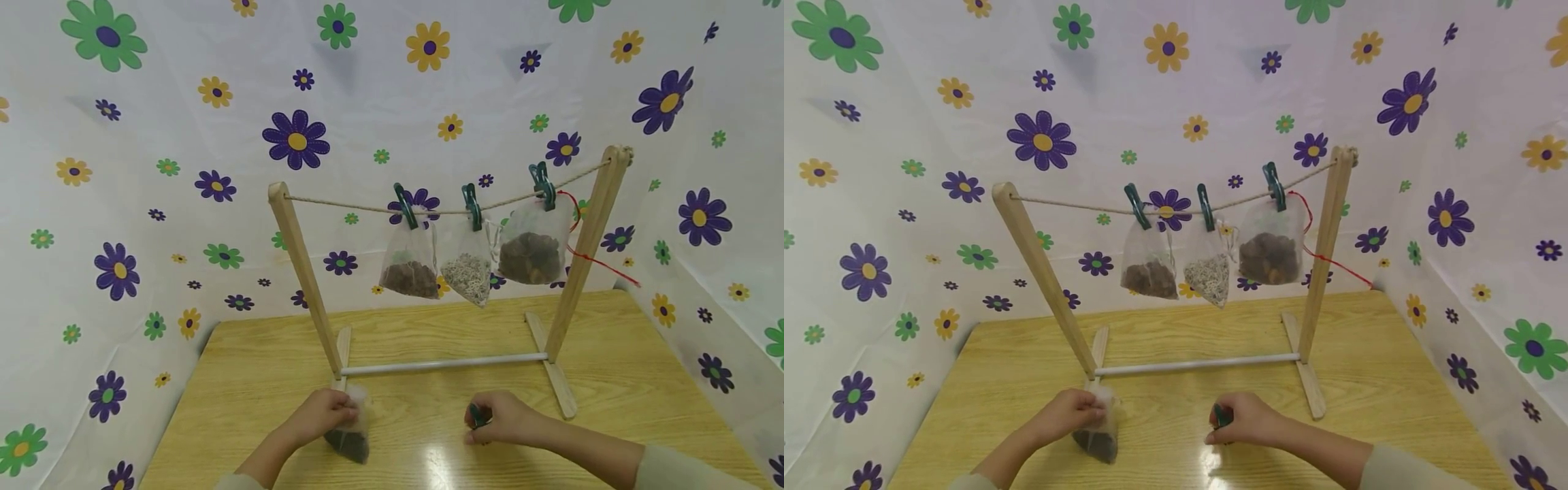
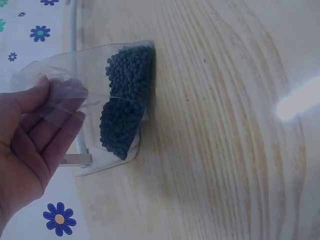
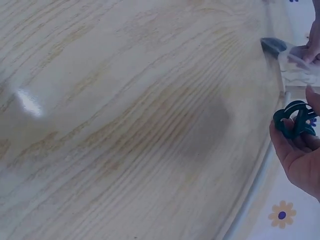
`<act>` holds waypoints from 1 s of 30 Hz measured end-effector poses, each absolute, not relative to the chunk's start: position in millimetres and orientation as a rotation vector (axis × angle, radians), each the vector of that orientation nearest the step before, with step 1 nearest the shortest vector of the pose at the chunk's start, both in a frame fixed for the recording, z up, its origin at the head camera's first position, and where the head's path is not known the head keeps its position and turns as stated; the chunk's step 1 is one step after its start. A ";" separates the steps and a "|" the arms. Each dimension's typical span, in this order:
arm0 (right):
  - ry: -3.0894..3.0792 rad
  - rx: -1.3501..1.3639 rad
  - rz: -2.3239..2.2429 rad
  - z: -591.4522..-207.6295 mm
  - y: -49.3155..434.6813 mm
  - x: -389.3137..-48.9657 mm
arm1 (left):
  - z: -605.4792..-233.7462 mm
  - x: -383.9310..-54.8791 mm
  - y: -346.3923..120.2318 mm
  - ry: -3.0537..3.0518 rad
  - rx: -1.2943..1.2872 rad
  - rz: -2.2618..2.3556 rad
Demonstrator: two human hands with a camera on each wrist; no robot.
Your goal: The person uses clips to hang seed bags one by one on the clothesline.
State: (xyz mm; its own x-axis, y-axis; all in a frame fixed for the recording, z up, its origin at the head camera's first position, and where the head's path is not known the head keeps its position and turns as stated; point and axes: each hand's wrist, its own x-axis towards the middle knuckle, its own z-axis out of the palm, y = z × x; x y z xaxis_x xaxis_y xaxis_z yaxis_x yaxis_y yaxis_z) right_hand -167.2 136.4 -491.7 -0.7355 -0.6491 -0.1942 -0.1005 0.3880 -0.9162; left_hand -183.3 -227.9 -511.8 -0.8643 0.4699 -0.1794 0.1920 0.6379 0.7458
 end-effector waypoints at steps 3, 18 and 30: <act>2.094 -0.654 -1.386 -485.9 134.7 -169.4 | -504.7 -181.5 -226.3 2.459 0.512 1.118; 2.151 -0.720 -1.428 -429.3 126.9 -184.8 | -457.3 -181.6 -221.0 2.227 0.490 1.355; 2.223 -0.793 -1.377 -391.5 108.7 -195.4 | -415.0 -184.6 -215.1 2.452 0.518 1.278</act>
